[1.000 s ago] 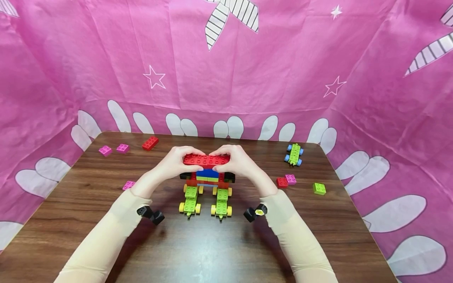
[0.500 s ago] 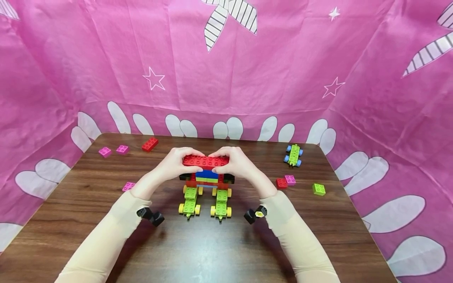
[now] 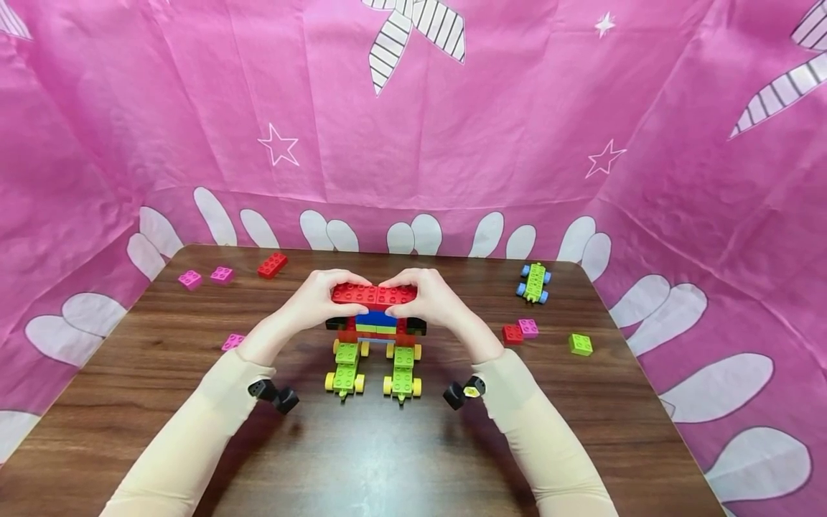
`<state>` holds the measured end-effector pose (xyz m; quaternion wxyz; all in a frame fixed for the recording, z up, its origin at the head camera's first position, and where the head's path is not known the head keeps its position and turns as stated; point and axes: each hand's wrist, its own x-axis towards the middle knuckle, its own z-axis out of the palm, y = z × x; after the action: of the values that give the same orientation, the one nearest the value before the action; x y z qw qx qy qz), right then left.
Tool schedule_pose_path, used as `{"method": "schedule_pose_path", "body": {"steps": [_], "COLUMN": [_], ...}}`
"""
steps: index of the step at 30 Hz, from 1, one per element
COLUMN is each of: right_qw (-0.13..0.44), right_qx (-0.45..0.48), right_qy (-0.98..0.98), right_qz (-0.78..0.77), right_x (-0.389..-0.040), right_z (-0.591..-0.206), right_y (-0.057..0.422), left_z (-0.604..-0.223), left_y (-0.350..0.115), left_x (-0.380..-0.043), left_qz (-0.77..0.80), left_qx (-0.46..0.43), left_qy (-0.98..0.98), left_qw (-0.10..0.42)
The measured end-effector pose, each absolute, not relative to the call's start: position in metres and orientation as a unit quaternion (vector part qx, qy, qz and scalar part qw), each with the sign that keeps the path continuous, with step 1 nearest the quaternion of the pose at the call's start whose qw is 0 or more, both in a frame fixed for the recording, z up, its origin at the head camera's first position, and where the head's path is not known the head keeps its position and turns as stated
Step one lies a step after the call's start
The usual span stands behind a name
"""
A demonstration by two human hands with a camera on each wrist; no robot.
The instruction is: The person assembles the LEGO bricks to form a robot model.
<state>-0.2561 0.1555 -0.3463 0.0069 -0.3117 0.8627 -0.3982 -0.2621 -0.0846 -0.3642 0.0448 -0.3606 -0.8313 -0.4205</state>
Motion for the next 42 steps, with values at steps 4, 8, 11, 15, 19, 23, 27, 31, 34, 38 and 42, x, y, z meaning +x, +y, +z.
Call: {"method": "schedule_pose_path", "body": {"steps": [4,8,11,15,19,23,27,31,34,38,42], "right_qw": [0.008,0.013,0.012,0.007,0.009,0.007,0.006,0.009,0.007,0.001,-0.003], "right_qx": [-0.301,-0.292,-0.291,-0.292,-0.286,-0.281,-0.275,-0.265,-0.261,-0.264,-0.268], "right_qy": [0.862,0.858,0.858,0.860,0.860,0.862,0.861,0.861,0.863,0.864,0.857], "right_qz": [-0.408,-0.422,-0.422,-0.418,-0.422,-0.422,-0.428,-0.435,-0.431,-0.430,-0.441], "right_x": [-0.2549,-0.2558,-0.2560,-0.2552,-0.2548,-0.2544,-0.2540,-0.2533,-0.2527,-0.2525,-0.2529], "right_z": [-0.3469,-0.3490,-0.3499,-0.3505,-0.3514,-0.3532,-0.3544,-0.3540,-0.3531,-0.3529,-0.3558], "right_y": [0.1551,0.1556,0.1566,0.1581,0.1588,0.1586,0.1583,0.1580,0.1578,0.1581,0.1589], "left_z": [-0.3650,-0.3661,-0.3671,-0.3678,-0.3696,-0.3699,-0.3693,-0.3699,-0.3705,-0.3718,-0.3720], "left_y": [-0.0849,-0.0850,-0.0845,-0.0836,-0.0840,-0.0850,-0.0852,-0.0853,-0.0858,-0.0863,-0.0866], "left_x": [-0.2626,-0.2629,-0.2630,-0.2625,-0.2633,-0.2633,-0.2630,-0.2633,-0.2635,-0.2643,-0.2645], "left_qz": [-0.424,-0.430,-0.433,-0.436,-0.439,-0.439,-0.437,-0.437,-0.437,-0.431,-0.423], "left_qx": [-0.355,-0.352,-0.354,-0.357,-0.352,-0.352,-0.356,-0.359,-0.362,-0.370,-0.376], "left_qy": [-0.832,-0.830,-0.828,-0.825,-0.826,-0.826,-0.824,-0.823,-0.821,-0.821,-0.822], "left_qw": [0.042,0.044,0.044,0.044,0.042,0.041,0.048,0.054,0.055,0.061,0.069]}}
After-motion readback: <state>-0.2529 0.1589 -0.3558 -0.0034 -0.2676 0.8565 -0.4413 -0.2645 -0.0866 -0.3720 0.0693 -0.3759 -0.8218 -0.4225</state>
